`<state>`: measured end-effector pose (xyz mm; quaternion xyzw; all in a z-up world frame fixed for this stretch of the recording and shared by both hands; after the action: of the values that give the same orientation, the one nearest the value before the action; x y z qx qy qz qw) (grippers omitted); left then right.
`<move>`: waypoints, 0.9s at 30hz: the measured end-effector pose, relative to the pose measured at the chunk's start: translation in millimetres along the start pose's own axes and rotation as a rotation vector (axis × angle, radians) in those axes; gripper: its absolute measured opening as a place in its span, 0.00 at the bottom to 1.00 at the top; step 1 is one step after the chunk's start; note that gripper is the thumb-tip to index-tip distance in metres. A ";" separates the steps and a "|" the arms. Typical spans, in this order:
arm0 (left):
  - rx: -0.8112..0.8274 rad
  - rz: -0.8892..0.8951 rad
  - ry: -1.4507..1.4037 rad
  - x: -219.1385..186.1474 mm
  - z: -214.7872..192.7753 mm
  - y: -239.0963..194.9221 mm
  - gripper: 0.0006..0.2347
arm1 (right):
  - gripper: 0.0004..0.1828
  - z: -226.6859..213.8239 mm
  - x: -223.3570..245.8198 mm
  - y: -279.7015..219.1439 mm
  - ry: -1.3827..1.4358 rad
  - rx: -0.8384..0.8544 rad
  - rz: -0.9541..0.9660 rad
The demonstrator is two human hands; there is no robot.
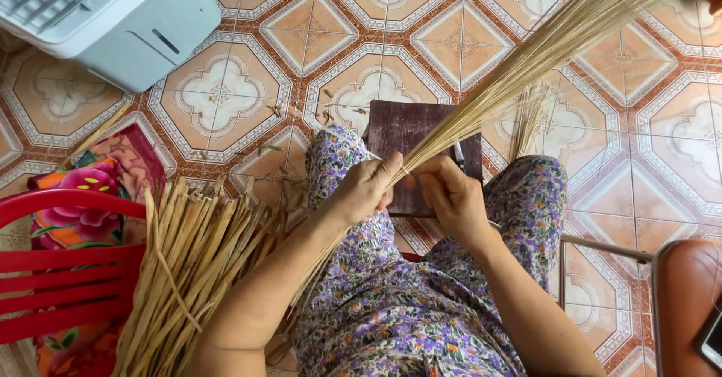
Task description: Shaving, cutting, and arranging thin bamboo strips to prepare for weaving.
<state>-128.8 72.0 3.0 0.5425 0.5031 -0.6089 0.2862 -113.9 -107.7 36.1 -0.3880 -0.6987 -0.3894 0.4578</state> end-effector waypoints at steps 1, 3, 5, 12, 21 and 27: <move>0.000 0.002 0.001 0.7 3.0 0.4 0.30 | 0.05 3.4 -10.1 -2.6 -0.001 -0.001 -0.001; -0.212 0.070 0.252 0.4 2.9 -1.3 0.27 | 0.06 13.4 -36.0 -10.8 0.227 0.050 0.133; -0.299 0.183 0.318 3.0 8.2 0.0 0.23 | 0.06 19.8 -51.7 -9.1 0.374 0.035 0.175; -0.614 0.585 0.783 2.8 23.8 -2.1 0.19 | 0.15 36.0 -36.2 -1.8 0.696 0.024 0.293; -0.531 0.496 0.677 19.9 15.0 1.1 0.17 | 0.07 33.3 -44.1 8.8 0.589 0.109 0.403; -0.094 0.177 -0.296 21.9 0.8 7.9 0.12 | 0.06 34.0 -57.8 3.6 0.744 0.150 0.349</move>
<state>-127.4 72.9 -20.3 0.4750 0.4338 -0.6304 0.4346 -105.9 -86.4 -27.1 -0.2989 -0.4358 -0.3675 0.7653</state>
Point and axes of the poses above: each hand's wrist, its own y-axis towards the middle knuckle, its own z-axis out of the palm, x = y × z, the point moved 4 cm from there along y, towards the middle knuckle, and after that the axes turned 2 degrees about y, right-handed, at the moved point
